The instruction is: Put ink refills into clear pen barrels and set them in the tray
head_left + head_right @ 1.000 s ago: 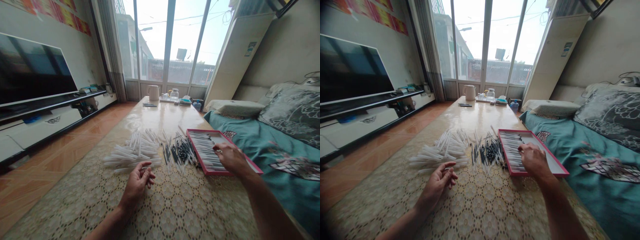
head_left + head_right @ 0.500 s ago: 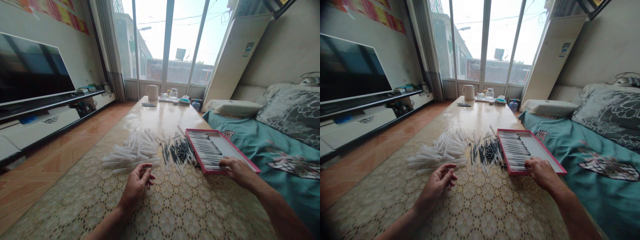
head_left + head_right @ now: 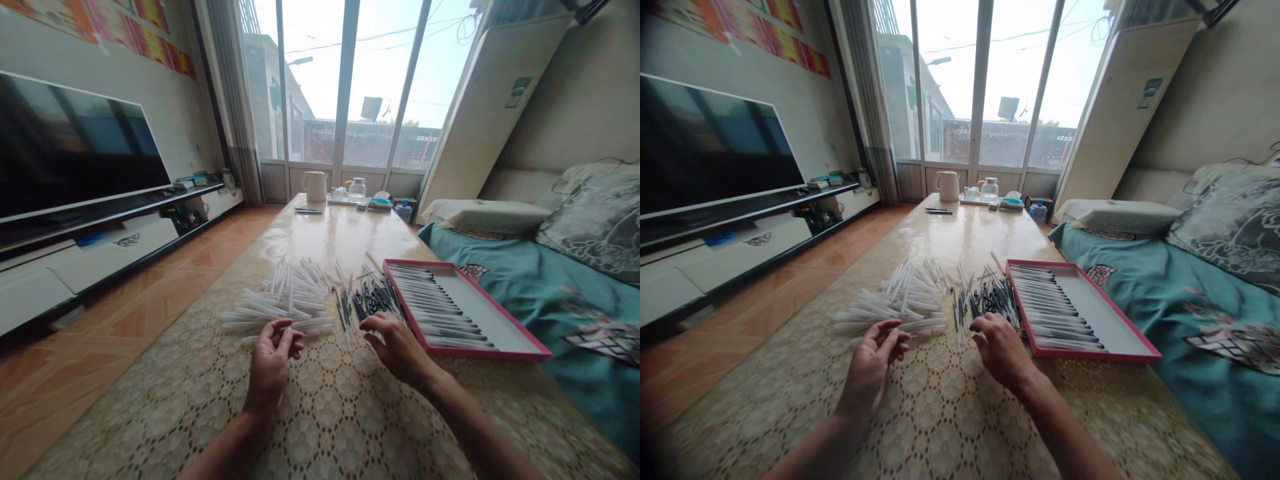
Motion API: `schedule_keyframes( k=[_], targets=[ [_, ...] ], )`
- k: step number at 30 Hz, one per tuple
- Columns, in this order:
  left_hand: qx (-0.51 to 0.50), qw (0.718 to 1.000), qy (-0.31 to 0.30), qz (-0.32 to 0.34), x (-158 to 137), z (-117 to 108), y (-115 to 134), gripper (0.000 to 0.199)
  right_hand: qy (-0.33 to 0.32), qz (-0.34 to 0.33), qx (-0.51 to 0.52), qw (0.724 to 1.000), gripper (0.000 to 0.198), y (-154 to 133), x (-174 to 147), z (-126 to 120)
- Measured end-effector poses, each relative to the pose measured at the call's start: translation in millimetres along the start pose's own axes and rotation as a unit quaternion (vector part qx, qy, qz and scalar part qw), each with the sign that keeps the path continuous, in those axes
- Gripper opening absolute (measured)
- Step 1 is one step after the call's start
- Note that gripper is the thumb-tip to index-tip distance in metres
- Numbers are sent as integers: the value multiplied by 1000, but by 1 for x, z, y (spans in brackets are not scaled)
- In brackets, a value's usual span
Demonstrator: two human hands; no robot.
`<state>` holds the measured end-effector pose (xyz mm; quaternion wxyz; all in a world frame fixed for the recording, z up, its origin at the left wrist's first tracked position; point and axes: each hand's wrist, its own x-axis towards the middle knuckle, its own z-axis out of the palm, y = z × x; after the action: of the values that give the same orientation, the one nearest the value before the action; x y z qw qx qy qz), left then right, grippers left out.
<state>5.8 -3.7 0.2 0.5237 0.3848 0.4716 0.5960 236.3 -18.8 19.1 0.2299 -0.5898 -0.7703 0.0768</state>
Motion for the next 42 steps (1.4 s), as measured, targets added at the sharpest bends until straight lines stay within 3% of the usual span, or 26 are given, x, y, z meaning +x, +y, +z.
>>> schedule_keyframes(
  k=[6, 13, 16, 21, 25, 29, 31, 35, 42],
  targets=[
    [-47, 997, 46, -38, 8, -6, -2, 31, 13, -17, -22, 1000, 18, -29, 32, 44],
    [-48, 997, 36, -39, 6, -4, -2, 28, 36, -8, -37, 999, 11, -26, 33, 40],
    [-37, 998, 7, -41, 3, -1, -2, 23, 49, 15, 8, 999, 12, -14, 26, 22],
    [-22, 990, -106, -88, -4, 5, -3, 24, 67, 51, 128, 988, 7, -11, 14, -2],
    [-69, 974, -170, -133, -7, 6, -3, 39, 42, 38, 181, 982, 6, -35, 3, 6],
    [-114, 967, -160, -160, -4, 4, -3, 27, 12, 19, 203, 979, 7, -44, 4, 20],
    [-129, 970, -128, -160, -2, 4, -3, 17, 2, 29, 172, 985, 11, -38, 11, 22],
    [-150, 974, -66, -155, -1, 6, 0, 2, 12, 86, -16, 996, 12, -23, 31, 25],
    [-169, 973, -47, -147, -4, 6, 4, 7, 7, 130, -123, 984, 12, -36, 42, 36]
  ],
)
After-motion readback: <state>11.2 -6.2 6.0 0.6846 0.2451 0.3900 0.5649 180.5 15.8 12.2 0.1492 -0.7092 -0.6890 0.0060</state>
